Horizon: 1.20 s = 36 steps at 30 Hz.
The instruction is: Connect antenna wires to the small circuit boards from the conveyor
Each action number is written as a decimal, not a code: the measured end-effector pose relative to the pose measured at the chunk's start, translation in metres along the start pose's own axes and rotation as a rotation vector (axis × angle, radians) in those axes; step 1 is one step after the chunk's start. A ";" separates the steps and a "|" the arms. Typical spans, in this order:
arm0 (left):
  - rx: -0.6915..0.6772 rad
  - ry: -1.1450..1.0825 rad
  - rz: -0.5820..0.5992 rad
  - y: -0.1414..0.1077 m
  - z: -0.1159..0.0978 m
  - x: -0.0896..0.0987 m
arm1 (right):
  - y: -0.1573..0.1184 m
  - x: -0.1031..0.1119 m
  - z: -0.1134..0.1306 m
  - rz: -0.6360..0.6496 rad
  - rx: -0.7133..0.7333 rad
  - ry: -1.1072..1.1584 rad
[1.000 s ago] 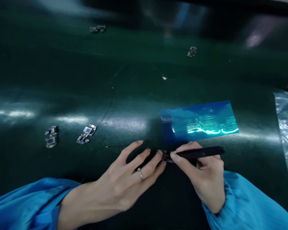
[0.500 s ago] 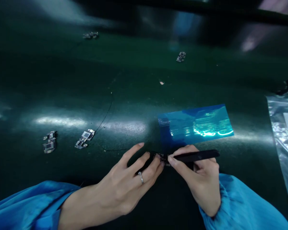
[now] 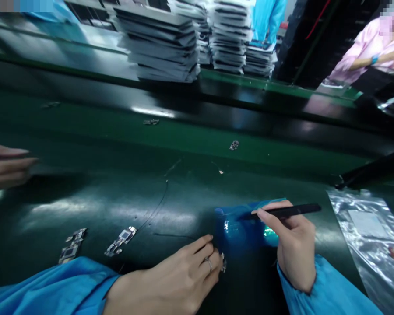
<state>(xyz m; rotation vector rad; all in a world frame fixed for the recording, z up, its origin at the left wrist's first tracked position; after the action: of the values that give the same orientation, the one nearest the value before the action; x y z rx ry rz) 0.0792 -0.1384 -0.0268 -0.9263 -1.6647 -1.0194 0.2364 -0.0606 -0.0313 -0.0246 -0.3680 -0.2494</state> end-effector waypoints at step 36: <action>0.704 0.278 -0.040 0.047 0.269 0.034 | 0.025 -0.014 -0.087 0.053 -0.326 0.283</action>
<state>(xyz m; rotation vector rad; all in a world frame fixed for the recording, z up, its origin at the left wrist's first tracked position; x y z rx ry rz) 0.0249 0.1307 -0.0411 -0.2716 -1.6298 -0.4855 0.2608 -0.0396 -0.1164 -0.3169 -0.0424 -0.2540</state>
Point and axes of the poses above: each hand's wrist, its own y-axis towards the middle knuckle, its own x-axis out of the back of the hand, z = x × y, the point moved 7 cm from there along y, towards the middle knuckle, and after that the axes turned 15 degrees about -y, right-handed, at the moved point
